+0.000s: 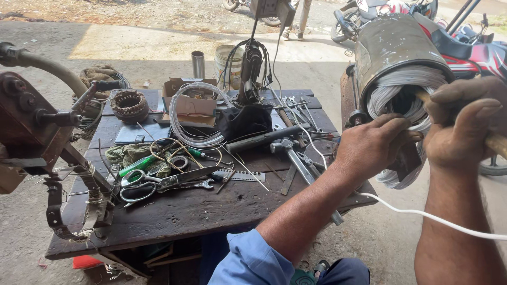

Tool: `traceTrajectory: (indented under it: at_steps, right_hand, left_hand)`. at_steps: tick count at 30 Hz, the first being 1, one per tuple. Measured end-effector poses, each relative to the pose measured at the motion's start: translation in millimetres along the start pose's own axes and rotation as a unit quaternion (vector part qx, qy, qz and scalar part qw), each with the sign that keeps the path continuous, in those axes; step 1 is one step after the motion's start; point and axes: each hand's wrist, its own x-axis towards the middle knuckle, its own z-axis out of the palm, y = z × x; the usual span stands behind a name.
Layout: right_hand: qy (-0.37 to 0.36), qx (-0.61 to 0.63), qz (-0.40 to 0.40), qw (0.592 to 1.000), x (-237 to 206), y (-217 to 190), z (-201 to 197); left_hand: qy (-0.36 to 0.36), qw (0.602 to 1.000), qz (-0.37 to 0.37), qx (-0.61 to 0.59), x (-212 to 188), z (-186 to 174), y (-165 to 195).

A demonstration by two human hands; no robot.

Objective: The person winds a thin white wire around a cylindrical metal core mounted on a workbench. They use a wooden stick to guide and pack the wire, then use pliers to cut the wire and adjust the coil.

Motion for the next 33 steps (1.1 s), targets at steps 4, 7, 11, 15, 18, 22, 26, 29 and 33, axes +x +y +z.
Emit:
traceTrajectory:
  at_steps: [4, 7, 11, 15, 18, 22, 26, 29, 33]
  right_hand:
    - [0.015, 0.017, -0.003, 1.0, 4.2, 2.4, -3.3]
    - [0.054, -0.001, 0.022, 0.998, 1.3, -5.4, -4.5]
    - [0.018, 0.044, 0.075, 0.996, -14.1, -45.0, -20.0]
    - [-0.045, 0.072, 0.092, 0.992, -23.2, -92.7, -37.8]
    - [-0.022, 0.021, 0.1, 0.995, -28.1, -114.7, -37.5]
    - [0.014, 0.001, 0.096, 0.995, -29.5, -116.9, -28.9]
    - [-0.016, 0.021, 0.036, 0.999, -20.1, -91.8, -26.5]
    - [-0.024, 0.022, -0.002, 0.999, -8.2, -57.3, -21.4]
    - [-0.003, 0.007, 0.004, 1.0, -4.6, -22.2, -13.1]
  left_hand:
    - [0.019, 1.0, 0.008, -0.011, -1.8, 3.3, -4.2]
    - [0.023, 1.0, 0.014, -0.009, -3.4, 3.4, -4.7]
    - [0.023, 0.999, 0.029, 0.004, -3.0, 1.9, -2.1]
    - [0.036, 0.999, 0.03, 0.0, 0.0, -0.2, 0.7]
    - [0.019, 0.999, 0.022, -0.016, 1.2, -2.3, 2.5]
    - [0.03, 0.999, 0.029, -0.02, 0.9, -8.5, 2.0]
    - [0.036, 0.998, 0.029, -0.034, -0.2, -8.6, -0.8]
    - [0.039, 0.998, 0.012, -0.041, -2.3, -6.1, -0.9]
    - [0.042, 0.998, 0.009, -0.041, -6.9, -3.4, 0.5]
